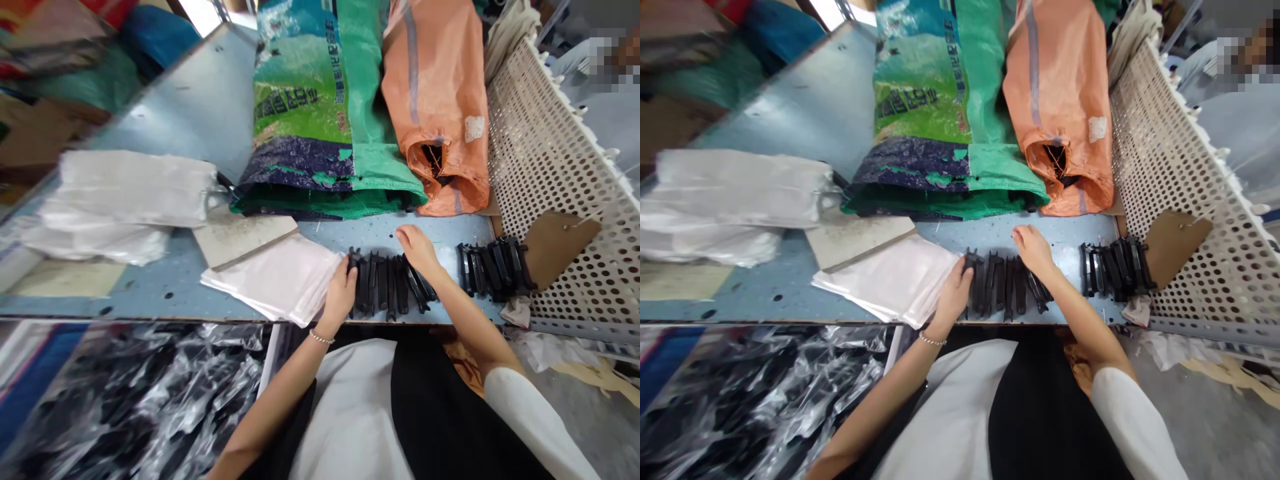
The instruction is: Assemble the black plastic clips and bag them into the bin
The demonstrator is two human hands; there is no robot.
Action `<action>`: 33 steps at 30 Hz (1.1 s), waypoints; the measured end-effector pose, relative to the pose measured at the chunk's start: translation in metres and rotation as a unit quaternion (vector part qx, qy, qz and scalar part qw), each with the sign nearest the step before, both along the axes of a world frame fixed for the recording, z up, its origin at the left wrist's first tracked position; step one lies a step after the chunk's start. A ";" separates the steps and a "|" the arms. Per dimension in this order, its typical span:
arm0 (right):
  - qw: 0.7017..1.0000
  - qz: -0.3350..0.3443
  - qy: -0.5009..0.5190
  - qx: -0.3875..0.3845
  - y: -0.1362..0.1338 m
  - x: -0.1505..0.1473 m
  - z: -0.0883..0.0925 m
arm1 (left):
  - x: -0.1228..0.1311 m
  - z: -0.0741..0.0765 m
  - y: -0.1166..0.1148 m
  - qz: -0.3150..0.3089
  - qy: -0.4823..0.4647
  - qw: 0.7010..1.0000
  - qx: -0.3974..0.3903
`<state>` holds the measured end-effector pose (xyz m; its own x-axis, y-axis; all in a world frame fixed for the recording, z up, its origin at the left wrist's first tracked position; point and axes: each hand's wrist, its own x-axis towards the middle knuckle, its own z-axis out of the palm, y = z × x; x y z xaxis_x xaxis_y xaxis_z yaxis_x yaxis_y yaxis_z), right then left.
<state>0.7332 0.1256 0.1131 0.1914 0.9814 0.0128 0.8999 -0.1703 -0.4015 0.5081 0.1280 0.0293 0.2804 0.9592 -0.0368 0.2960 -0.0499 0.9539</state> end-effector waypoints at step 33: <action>0.974 0.143 0.081 0.153 -0.034 -0.017 0.044 | 0.001 0.109 0.008 -0.104 -0.369 0.869 -0.313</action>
<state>0.7164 0.0920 0.1568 -0.0651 0.9497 0.3064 0.8135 0.2283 -0.5349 0.5090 0.1362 0.1380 0.6141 0.7416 -0.2700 -0.3609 0.5682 0.7395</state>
